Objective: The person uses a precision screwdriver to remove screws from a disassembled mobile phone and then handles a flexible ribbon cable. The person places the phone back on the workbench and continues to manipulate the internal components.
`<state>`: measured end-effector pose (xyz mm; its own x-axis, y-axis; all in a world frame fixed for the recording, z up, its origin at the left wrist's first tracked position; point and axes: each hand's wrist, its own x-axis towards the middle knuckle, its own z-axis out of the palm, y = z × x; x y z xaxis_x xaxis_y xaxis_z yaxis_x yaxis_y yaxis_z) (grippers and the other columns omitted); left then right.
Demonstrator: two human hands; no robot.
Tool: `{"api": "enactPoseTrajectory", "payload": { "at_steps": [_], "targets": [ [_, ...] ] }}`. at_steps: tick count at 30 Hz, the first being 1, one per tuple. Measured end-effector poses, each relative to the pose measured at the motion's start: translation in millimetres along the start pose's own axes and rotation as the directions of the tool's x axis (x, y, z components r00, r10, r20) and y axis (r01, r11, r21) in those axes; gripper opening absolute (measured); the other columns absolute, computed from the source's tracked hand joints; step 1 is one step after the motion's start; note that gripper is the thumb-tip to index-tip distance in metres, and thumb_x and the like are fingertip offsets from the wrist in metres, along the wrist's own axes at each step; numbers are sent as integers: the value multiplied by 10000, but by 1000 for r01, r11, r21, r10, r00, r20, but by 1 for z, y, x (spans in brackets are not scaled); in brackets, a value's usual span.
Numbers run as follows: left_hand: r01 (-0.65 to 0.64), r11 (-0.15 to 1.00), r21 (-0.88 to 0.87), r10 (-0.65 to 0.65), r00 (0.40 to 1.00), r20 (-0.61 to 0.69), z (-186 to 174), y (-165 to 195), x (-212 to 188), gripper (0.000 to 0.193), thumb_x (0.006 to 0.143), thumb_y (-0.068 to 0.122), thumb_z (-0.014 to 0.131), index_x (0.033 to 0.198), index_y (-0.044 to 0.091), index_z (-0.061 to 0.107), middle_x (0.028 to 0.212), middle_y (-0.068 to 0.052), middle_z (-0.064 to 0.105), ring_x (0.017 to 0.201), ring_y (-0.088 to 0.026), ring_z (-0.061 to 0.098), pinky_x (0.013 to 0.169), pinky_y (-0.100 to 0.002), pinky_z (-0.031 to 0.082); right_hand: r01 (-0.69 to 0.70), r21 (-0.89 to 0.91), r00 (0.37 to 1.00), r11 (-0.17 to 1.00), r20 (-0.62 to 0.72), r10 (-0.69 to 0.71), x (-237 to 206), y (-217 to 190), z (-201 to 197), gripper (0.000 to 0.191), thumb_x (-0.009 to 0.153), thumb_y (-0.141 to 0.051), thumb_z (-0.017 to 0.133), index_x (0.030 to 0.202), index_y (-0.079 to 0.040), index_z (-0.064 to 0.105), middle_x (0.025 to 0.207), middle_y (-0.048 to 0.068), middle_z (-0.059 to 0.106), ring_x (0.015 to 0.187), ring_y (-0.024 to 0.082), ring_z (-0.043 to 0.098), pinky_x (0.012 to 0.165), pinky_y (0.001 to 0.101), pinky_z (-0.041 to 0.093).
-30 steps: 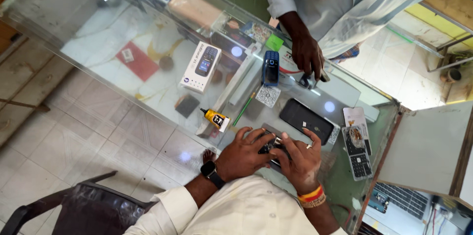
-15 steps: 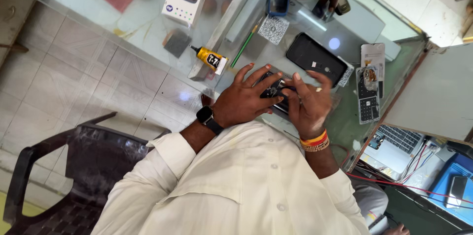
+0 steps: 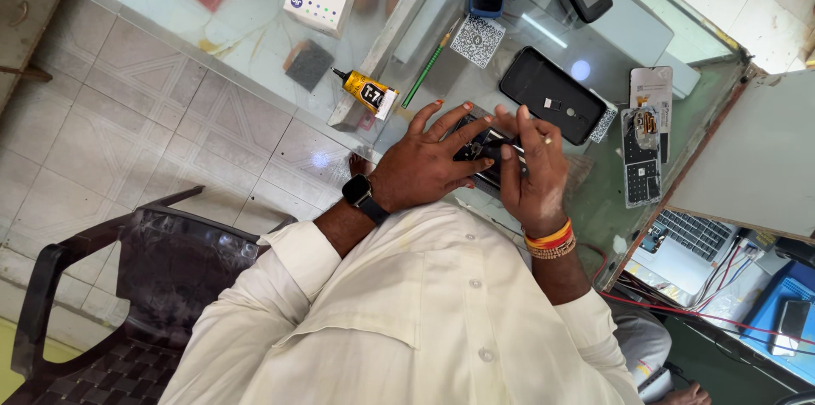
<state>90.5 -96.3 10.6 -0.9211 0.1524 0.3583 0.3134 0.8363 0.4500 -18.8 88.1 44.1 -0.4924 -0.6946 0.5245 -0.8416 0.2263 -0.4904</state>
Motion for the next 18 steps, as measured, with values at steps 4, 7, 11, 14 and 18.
{"api": "enactPoseTrajectory", "payload": {
  "at_steps": [4, 7, 11, 14, 18],
  "targets": [
    [1, 1000, 16, -2, 1000, 5, -2, 2, 1, 371, 839, 441, 793, 1180, 297, 762, 1573, -52, 461, 1520, -306, 318, 1234, -594, 245, 9, -74, 1000, 997, -27, -11, 3, -4, -1, 521, 941, -90, 804, 1405, -39, 575, 947, 38, 748, 786, 197, 692, 975, 450, 455],
    [3, 1000, 2, -3, 1000, 2, -6, 4, 4, 387, 828, 434, 795, 1188, 298, 758, 1570, -59, 462, 1511, -313, 331, 1230, -596, 252, -51, 25, 998, 998, -21, 52, 7, -5, -5, 508, 929, -21, 708, 1402, 21, 527, 1103, 133, 737, 886, 237, 712, 941, 449, 460],
    [5, 1000, 12, -5, 1000, 26, -14, 9, 9, 434, 804, 419, 800, 1217, 292, 757, 1539, -62, 471, 1492, -322, 344, 1213, -603, 252, 45, -39, 998, 998, -35, -46, 12, -12, -11, 433, 997, 42, 664, 1418, -14, 581, 1016, 29, 771, 878, 170, 725, 1011, 452, 476],
    [14, 999, 39, -16, 999, 44, -16, 13, 12, 362, 821, 418, 804, 1155, 288, 756, 1562, -72, 468, 1503, -322, 350, 1215, -600, 252, 13, -110, 999, 994, -49, -19, 17, -15, -14, 488, 891, -154, 825, 1326, -43, 634, 896, 14, 747, 759, 158, 672, 936, 466, 450],
    [0, 1000, 22, 0, 1000, 8, -15, 16, 14, 389, 845, 415, 794, 1211, 288, 759, 1553, -75, 460, 1497, -328, 346, 1226, -609, 236, 44, 20, 997, 999, -64, -42, 19, -19, -17, 415, 948, -31, 674, 1347, 3, 569, 1057, 100, 737, 894, 197, 704, 944, 457, 443]
  ]
}}
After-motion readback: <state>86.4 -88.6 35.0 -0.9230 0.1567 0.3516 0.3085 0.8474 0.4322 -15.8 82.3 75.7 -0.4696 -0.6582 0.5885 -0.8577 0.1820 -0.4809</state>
